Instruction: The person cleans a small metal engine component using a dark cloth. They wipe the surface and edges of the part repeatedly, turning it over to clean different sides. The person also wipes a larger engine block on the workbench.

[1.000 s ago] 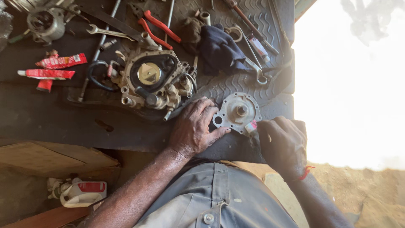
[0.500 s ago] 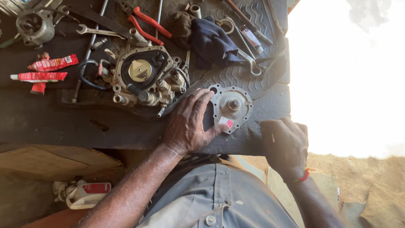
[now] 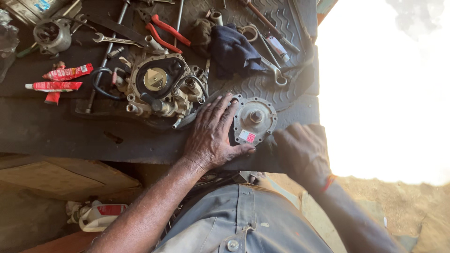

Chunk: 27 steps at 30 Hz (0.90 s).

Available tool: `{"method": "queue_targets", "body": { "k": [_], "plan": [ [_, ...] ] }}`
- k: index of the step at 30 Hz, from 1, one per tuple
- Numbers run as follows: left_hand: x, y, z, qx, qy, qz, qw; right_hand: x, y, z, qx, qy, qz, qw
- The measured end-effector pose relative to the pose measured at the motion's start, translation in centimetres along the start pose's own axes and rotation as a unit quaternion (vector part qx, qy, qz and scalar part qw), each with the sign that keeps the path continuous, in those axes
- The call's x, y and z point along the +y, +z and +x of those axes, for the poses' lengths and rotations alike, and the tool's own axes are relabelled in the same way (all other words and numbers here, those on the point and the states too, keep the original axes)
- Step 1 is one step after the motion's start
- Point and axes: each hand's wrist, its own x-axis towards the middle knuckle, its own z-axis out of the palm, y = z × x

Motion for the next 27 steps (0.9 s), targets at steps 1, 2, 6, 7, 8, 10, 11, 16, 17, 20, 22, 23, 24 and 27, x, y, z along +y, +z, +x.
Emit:
{"method": "queue_targets", "body": {
  "k": [1, 2, 6, 7, 8, 10, 11, 16, 17, 20, 22, 23, 24, 27],
  "plan": [
    [0.2, 0.0, -0.2, 0.003, -0.003, -0.005, 1.000, 0.3, -0.2, 0.3, 0.003, -0.005, -0.005, 1.000],
    [0.2, 0.0, -0.4, 0.005, -0.005, -0.010, 1.000, 0.5, -0.3, 0.7, -0.009, 0.009, -0.021, 1.000],
    [0.2, -0.1, 0.0, 0.001, -0.005, -0.001, 1.000, 0.3, -0.6, 1.6, -0.080, -0.035, -0.038, 0.995],
    [0.5, -0.1, 0.0, 0.000, -0.013, -0.003, 1.000, 0.3, -0.8, 1.6, -0.105, -0.073, -0.031, 0.991],
    [0.8, -0.1, 0.0, -0.002, -0.020, -0.004, 1.000, 0.5, -1.2, 1.7, -0.126, -0.073, -0.035, 0.989],
    [1.5, -0.4, -0.1, 0.002, -0.046, 0.011, 0.999, 1.3, -1.5, 2.7, -0.164, -0.078, -0.044, 0.982],
    [2.4, -0.2, -0.4, 0.004, -0.065, 0.023, 0.998, 2.0, -1.7, 3.0, -0.119, -0.064, -0.023, 0.991],
    [3.8, 0.1, -0.1, -0.015, -0.112, -0.011, 0.994, 4.8, -1.4, 4.6, 0.008, -0.012, 0.027, 1.000],
    [3.2, 0.0, 0.5, -0.023, -0.097, -0.018, 0.995, 5.1, -1.2, 4.9, 0.005, -0.013, 0.021, 1.000],
    [1.3, -0.6, 1.3, -0.036, -0.066, -0.061, 0.995, 5.7, -0.6, 5.3, -0.002, -0.023, 0.009, 1.000],
    [0.8, -0.8, 1.0, -0.036, -0.058, -0.075, 0.995, 5.6, 0.0, 5.5, 0.003, -0.042, 0.008, 0.999],
    [0.8, -0.8, 1.0, -0.035, -0.055, -0.073, 0.995, 5.5, 0.3, 5.5, 0.000, -0.049, 0.019, 0.999],
    [0.8, -0.8, 1.0, -0.034, -0.053, -0.071, 0.996, 5.4, 0.5, 5.6, -0.003, -0.057, 0.030, 0.998],
    [0.9, -0.9, 1.1, -0.043, -0.060, -0.075, 0.994, 5.8, 0.7, 5.6, -0.025, -0.084, 0.027, 0.996]
  ]
}}
